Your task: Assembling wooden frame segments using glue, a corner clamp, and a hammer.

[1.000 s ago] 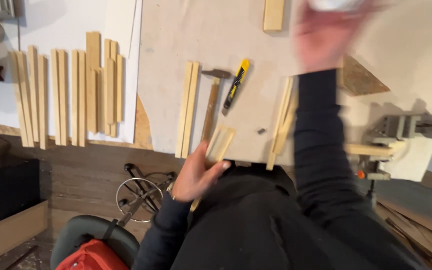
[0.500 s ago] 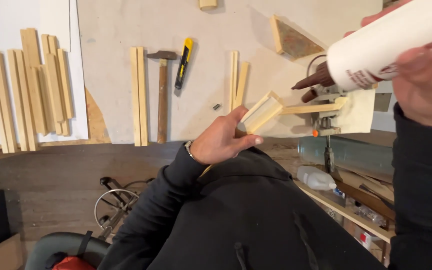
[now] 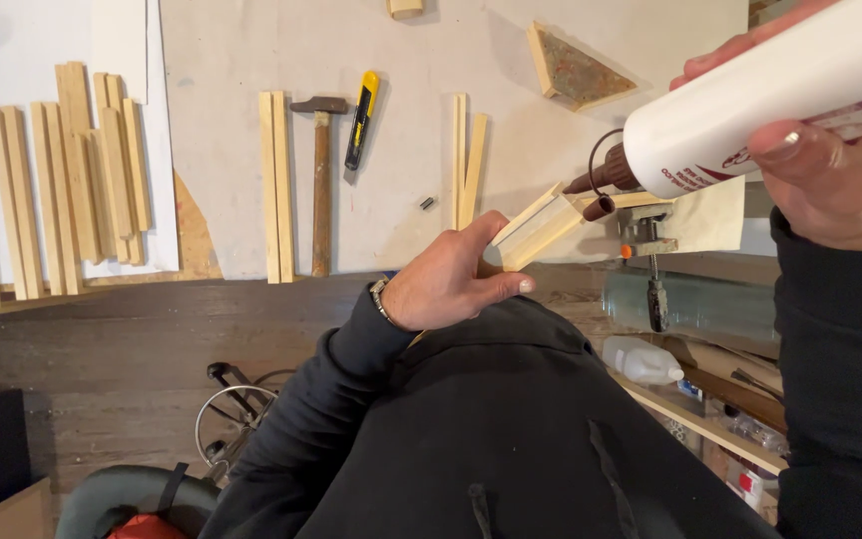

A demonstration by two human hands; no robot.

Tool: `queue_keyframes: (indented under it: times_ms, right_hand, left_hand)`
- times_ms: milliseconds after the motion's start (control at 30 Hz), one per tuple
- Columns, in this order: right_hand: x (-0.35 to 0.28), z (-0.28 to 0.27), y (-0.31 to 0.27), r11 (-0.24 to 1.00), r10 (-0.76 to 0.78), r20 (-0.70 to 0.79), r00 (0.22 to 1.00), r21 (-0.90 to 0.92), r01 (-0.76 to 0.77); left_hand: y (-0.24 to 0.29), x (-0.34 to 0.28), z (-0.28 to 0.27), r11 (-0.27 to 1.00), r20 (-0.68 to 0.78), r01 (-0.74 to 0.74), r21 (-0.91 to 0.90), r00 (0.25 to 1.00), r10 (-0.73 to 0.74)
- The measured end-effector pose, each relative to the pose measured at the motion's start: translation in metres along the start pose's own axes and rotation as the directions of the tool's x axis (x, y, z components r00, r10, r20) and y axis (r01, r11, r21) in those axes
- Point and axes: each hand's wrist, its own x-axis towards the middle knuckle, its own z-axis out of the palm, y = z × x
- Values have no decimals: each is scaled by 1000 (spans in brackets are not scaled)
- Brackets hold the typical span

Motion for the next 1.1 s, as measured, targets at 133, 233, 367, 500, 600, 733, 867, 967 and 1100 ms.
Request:
queue_keyframes:
  times_ms: [133,233,367,500,600,733,867,967,1100]
  right_hand:
    - [-7,-15,21,998,-23,26,999,-55,25]
    - [-5,-14,19,995,-45,47,998,-85,49]
    - [-2,-5,10,986,-108,54,993,-123,114]
    - [-3,-6,12,984,-125,59,990,-116,132]
    - [1,-5,7,981,-110,66,992,-154,119]
    - [-1,-11,14,985,-91,87,992,-137,102]
    - [2,-16,35,980,-133,109,985,-136,147]
    - [-12,-43,85,972,-181,125,975,-129,197]
    - [-2,-17,30,983,-114,122,986,-133,130]
  left_hand:
    - [1,-5,2,1000,4,-21,-10,1000,21]
    - [2,-7,2,1000,6,-24,-16,1000,24]
    - [3,-10,4,1000,-3,-24,-1,1000,24]
    - [2,-12,4,1000,-12,-23,12,1000,23]
    - [1,-11,4,1000,-8,-31,3,999,31]
    - [4,-11,4,1000,-8,-27,5,1000,27]
    - [5,-11,3,999,-6,-20,25,1000,20]
    - [2,-9,2,999,-4,-42,21,999,42]
    - [5,-10,0,999,1,-37,4,999,37]
